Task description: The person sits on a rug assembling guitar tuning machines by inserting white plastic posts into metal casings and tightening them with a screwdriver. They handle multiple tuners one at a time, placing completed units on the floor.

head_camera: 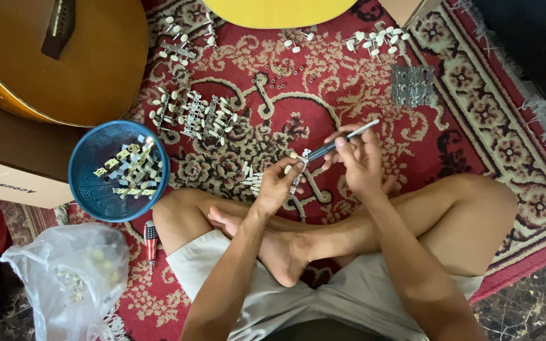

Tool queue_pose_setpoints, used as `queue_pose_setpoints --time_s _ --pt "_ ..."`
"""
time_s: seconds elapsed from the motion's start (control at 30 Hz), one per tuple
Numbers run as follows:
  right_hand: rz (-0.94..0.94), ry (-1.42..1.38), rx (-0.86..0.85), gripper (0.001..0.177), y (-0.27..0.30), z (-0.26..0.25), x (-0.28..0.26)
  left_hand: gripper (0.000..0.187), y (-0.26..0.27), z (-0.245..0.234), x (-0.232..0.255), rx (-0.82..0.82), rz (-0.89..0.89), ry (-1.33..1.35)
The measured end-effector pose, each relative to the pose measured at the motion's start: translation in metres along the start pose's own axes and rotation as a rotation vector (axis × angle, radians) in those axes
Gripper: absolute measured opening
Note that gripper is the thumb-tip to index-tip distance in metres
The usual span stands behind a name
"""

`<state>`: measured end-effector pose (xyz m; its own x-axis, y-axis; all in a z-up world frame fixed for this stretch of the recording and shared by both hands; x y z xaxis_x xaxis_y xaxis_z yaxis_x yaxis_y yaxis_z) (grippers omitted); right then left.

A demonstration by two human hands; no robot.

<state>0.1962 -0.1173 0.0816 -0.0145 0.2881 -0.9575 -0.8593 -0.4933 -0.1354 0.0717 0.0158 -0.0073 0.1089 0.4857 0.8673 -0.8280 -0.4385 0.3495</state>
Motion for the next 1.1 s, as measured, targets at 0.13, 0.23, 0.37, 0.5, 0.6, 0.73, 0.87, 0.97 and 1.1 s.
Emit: queue_pose_setpoints --time_s 0.13,0.23,0.37,0.5,0.6,0.73,0.87,0.97,1.1 --pt "-0.076 0.101 -0.029 0.02 -0.004 0.007 -0.007 0.01 0.003 0.003 0.017 -0.011 0.059 -0.086" --pt "-0.14 0.267 -0.054 0.014 -0.005 0.01 -0.018 0.008 0.008 0.002 0.019 -0.008 0.027 -0.108" --pt "-0.174 0.187 0.024 0.011 -0.013 0.001 -0.042 0.01 0.009 0.0 0.022 0.011 0.026 -0.105" --pt "-0.038 0.085 -0.01 0.011 0.006 0.021 0.007 0.009 0.009 0.001 0.027 -0.008 0.132 -0.16" --pt "-0.05 0.036 0.099 0.01 0.009 0.008 -0.01 0.009 0.009 0.003 0.038 0.016 0.136 -0.143" --pt "-0.192 0.059 0.2 0.014 -0.006 -0.012 -0.031 0.011 0.002 -0.003 0.019 0.002 0.159 -0.187" --pt "-0.18 0.127 0.112 0.015 0.012 0.004 0.001 0.009 0.007 0.002 0.021 -0.017 0.162 -0.172" --pt "-0.157 0.121 0.105 0.017 0.006 0.006 -0.015 0.009 0.003 0.001 0.023 -0.017 0.168 -0.182" --pt "-0.241 0.213 0.142 0.017 0.01 0.006 -0.028 0.01 0.017 0.011 0.048 -0.024 0.192 -0.139"
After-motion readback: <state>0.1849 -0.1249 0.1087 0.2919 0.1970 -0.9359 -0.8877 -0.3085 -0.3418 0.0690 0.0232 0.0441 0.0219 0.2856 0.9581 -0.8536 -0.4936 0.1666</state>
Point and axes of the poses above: each hand's wrist, its own y-axis away from the middle knuckle, its own z-axis out of the palm, x = y × z, the point moved 8 cm from there along -y, towards the middle knuckle, and after that the axes turned 2 degrees about x, right-handed, at the moved point
